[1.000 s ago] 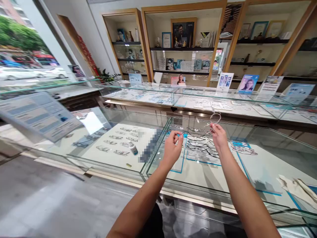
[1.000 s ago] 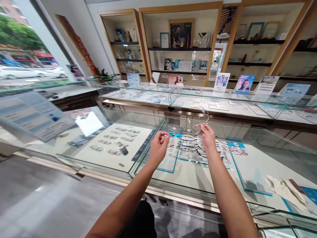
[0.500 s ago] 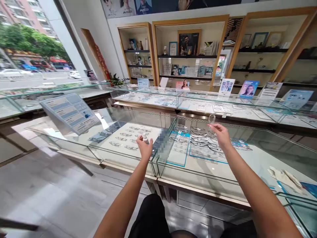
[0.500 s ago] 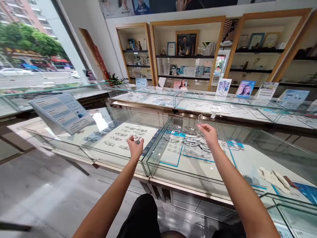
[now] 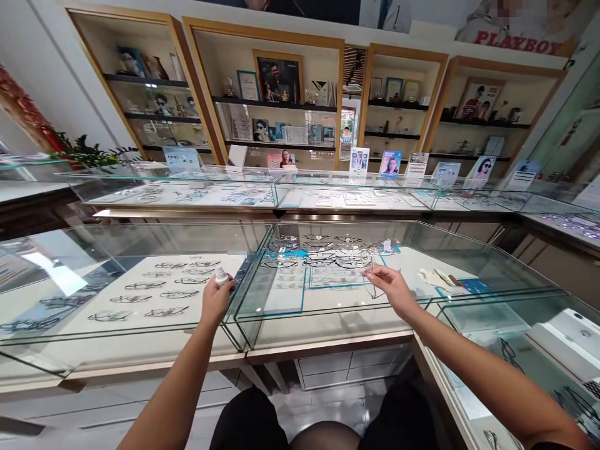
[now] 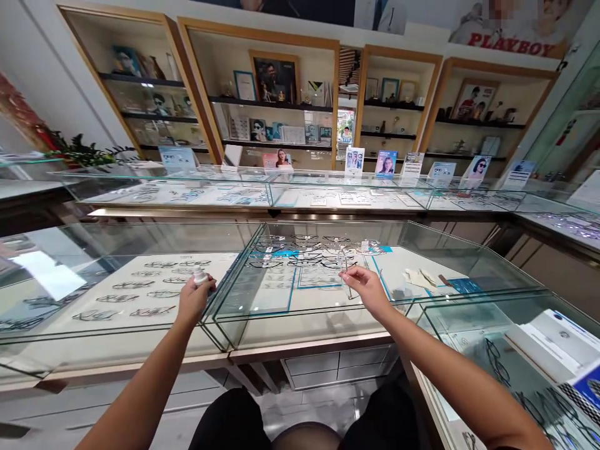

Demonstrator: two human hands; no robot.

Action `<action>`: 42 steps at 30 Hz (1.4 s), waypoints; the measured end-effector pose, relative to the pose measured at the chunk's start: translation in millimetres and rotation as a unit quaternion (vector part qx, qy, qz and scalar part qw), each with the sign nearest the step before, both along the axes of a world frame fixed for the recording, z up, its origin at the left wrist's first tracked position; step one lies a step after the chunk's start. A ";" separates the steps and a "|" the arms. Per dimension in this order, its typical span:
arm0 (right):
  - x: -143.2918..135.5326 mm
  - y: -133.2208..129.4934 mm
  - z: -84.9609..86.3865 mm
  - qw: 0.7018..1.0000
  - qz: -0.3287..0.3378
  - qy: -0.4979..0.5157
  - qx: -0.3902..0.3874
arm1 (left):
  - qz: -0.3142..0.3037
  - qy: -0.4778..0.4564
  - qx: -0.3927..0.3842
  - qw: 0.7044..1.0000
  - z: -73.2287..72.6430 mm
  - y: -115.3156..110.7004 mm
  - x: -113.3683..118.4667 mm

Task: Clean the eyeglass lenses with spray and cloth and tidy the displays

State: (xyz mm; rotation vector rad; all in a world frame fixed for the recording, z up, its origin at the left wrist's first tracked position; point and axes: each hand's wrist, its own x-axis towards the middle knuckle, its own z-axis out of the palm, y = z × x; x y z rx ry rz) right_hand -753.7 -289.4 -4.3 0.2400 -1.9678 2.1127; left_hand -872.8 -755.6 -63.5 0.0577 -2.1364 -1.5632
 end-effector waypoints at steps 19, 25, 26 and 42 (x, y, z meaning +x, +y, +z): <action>65.0 -24.3 -9.1 0.980 0.089 -0.135 -0.119 | -0.526 -0.186 0.314 0.768 46.9 219.7 107.4; 66.1 -26.9 -4.0 0.967 0.095 -0.169 -0.164 | -0.541 -0.144 0.276 0.782 40.1 241.4 109.1; 66.0 -27.2 -4.0 0.965 0.096 -0.173 -0.172 | -0.553 -0.142 0.275 0.773 39.8 243.3 109.5; 62.5 -26.0 -9.0 0.963 0.096 -0.184 -0.171 | -0.506 -0.170 0.267 0.803 31.8 243.8 107.9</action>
